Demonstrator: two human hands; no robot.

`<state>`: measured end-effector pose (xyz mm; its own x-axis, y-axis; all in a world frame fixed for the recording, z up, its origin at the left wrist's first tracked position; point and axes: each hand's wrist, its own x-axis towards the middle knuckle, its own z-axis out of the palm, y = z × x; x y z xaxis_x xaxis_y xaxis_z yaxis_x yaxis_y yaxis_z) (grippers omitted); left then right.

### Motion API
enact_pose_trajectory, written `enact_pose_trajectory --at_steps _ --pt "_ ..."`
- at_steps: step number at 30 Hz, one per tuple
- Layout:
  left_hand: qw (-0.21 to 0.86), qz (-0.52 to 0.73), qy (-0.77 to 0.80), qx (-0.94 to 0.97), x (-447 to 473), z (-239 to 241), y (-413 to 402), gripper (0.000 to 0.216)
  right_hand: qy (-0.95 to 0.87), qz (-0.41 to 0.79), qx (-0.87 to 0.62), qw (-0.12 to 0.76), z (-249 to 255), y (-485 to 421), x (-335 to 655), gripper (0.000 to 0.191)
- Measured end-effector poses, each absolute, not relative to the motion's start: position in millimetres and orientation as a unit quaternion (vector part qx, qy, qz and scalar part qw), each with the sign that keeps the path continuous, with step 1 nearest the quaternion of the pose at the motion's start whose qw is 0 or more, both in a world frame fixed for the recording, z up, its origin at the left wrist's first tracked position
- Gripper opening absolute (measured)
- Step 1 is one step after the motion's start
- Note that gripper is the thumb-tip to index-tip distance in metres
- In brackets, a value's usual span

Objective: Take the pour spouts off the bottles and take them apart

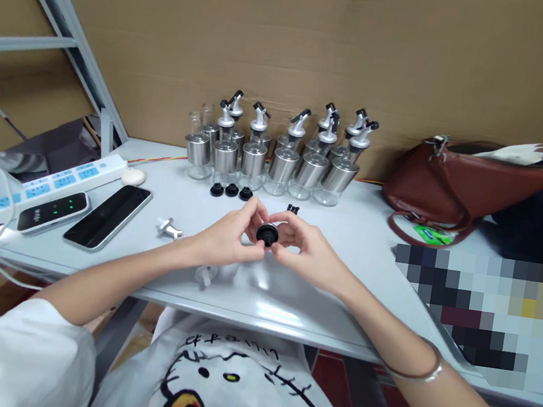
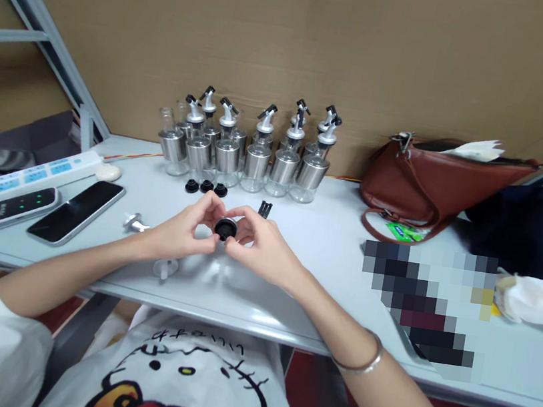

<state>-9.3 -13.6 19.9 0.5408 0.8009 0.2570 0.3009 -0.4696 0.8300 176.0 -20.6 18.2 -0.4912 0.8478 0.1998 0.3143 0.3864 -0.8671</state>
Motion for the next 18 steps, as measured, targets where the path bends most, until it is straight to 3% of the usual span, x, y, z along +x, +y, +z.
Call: enact_pose_trajectory --at_steps 18 --pt "0.383 0.381 0.312 0.782 -5.4 13.5 -17.0 0.033 -0.790 0.347 -0.374 0.340 26.1 -26.7 177.7 0.021"
